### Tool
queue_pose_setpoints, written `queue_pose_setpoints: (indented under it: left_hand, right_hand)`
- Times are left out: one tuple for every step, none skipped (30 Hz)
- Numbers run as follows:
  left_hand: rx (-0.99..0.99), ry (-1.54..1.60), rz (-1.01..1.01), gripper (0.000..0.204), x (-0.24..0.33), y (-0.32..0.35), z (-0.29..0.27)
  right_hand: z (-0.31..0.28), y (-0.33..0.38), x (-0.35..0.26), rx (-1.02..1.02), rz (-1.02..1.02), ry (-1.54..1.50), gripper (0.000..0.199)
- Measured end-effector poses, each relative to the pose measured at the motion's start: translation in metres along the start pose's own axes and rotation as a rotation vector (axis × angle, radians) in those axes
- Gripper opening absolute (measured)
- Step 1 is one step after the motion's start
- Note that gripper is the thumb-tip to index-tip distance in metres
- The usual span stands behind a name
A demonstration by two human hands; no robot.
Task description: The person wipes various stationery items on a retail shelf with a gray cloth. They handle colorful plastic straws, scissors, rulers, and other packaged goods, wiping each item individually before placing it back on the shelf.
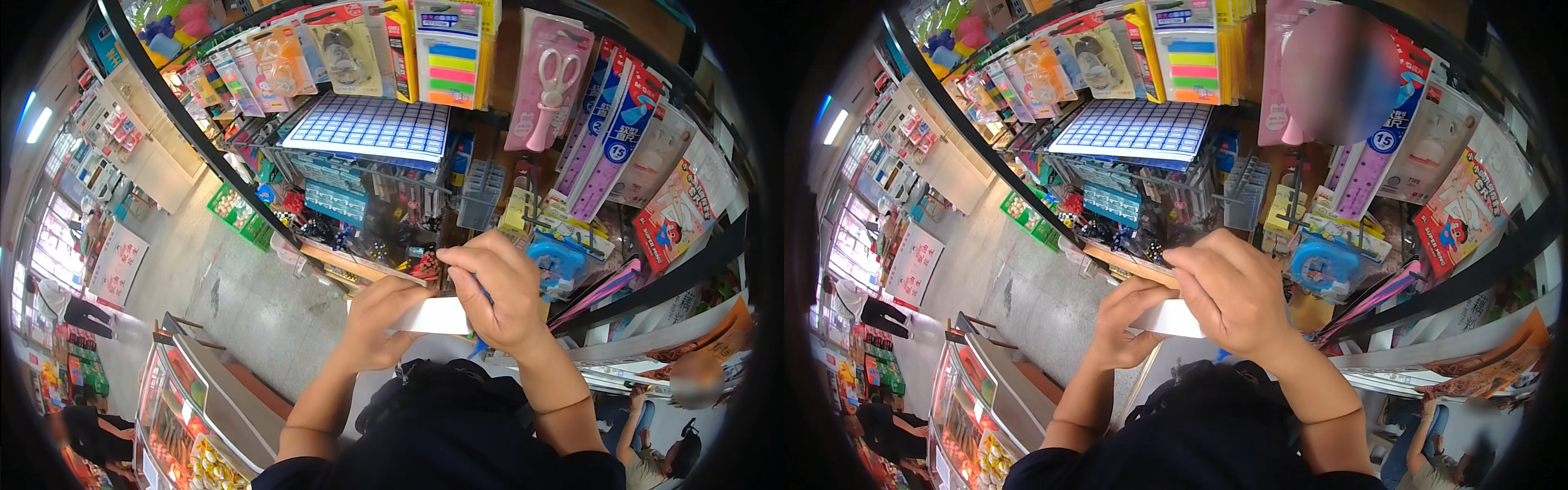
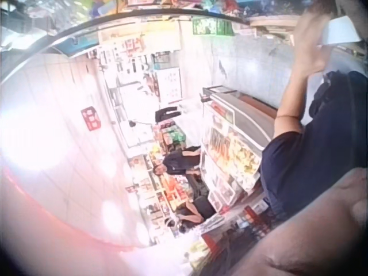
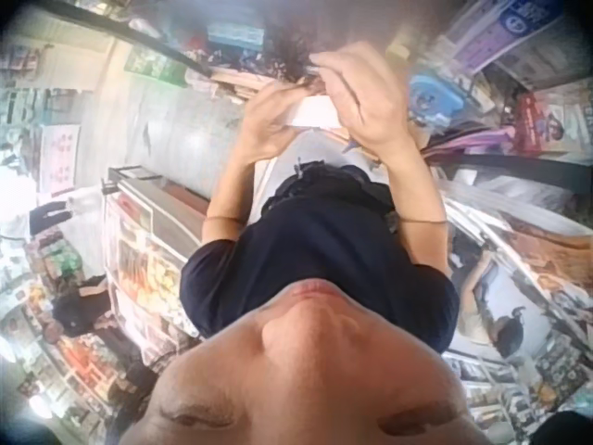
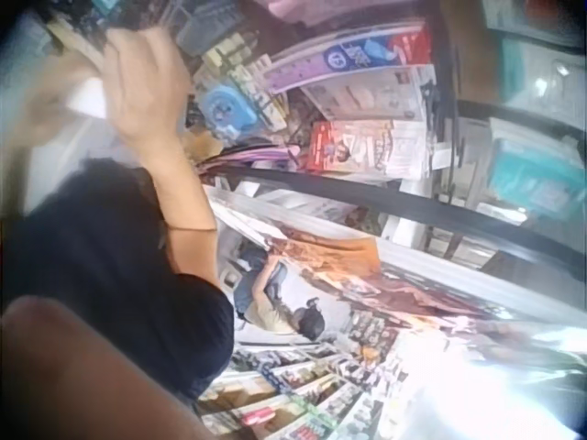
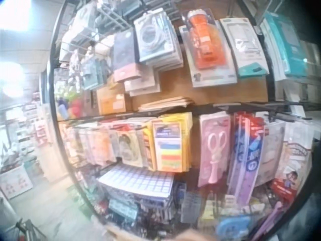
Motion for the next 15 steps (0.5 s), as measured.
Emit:
queue_pose_setpoints:
  left_hand:
    - [-0.009,-0.011,-0.002,0.047,-0.003,0.003,-0.004]
    - [-0.013,0.012,-0.035,0.048,-0.006,0.007,-0.008]
    - [-0.022,0.038,-0.066,0.049,-0.009,0.010,-0.012]
    - [-0.032,0.064,-0.097,0.050,-0.011,0.012,-0.016]
    - [-0.065,0.113,-0.157,0.051,-0.015,0.015,-0.020]
    - [-0.106,0.172,-0.220,0.052,-0.020,0.019,-0.024]
    - [-0.150,0.230,-0.282,0.053,-0.024,0.022,-0.027]
    - [-0.203,0.310,-0.331,0.053,-0.025,0.023,-0.029]
    - [-0.247,0.331,-0.356,0.054,-0.024,0.020,-0.025]
    - [-0.286,0.344,-0.384,0.054,-0.022,0.018,-0.022]
    - [-0.326,0.356,-0.410,0.054,-0.022,0.017,-0.018]
    - [-0.248,0.306,-0.301,0.053,-0.023,0.015,-0.013]
    - [-0.254,0.295,-0.299,0.053,-0.027,0.016,-0.011]
    - [-0.261,0.285,-0.296,0.052,-0.031,0.017,-0.009]
    - [-0.266,0.273,-0.287,0.051,-0.034,0.016,-0.007]
  right_hand:
    - [0.003,0.004,0.003,-0.017,0.015,-0.005,0.017]
    - [0.004,0.009,0.009,-0.029,0.047,0.028,0.016]
    - [0.001,0.014,0.016,-0.038,0.082,0.065,0.014]
    - [-0.002,0.018,0.023,-0.046,0.116,0.103,0.013]
    - [-0.004,0.019,0.032,-0.073,0.206,0.046,0.012]
    - [-0.009,0.020,0.044,-0.097,0.304,-0.002,0.012]
    - [-0.012,0.019,0.053,-0.117,0.402,-0.050,0.012]
    - [-0.012,0.015,0.054,-0.076,0.429,-0.066,0.013]
    - [-0.009,0.012,0.049,-0.099,0.412,-0.091,0.013]
    - [-0.004,0.008,0.041,-0.124,0.393,-0.126,0.013]
    - [0.001,0.005,0.033,-0.148,0.374,-0.160,0.013]
    - [0.008,0.004,0.021,-0.221,0.324,-0.219,0.013]
    - [0.016,0.006,0.009,-0.297,0.272,-0.285,0.013]
    - [0.018,0.006,-0.001,-0.344,0.280,-0.284,0.013]
    - [0.015,0.007,-0.003,-0.326,0.260,-0.279,0.012]
Point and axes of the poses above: each hand's wrist, its own y-axis away from the middle knuckle, its own z-axis out of the palm, x = y × z, the point moved 5 cm from there along -y, towards the middle knuckle, and after that the axes turned 12 degrees about x, right-handed, at the moved point
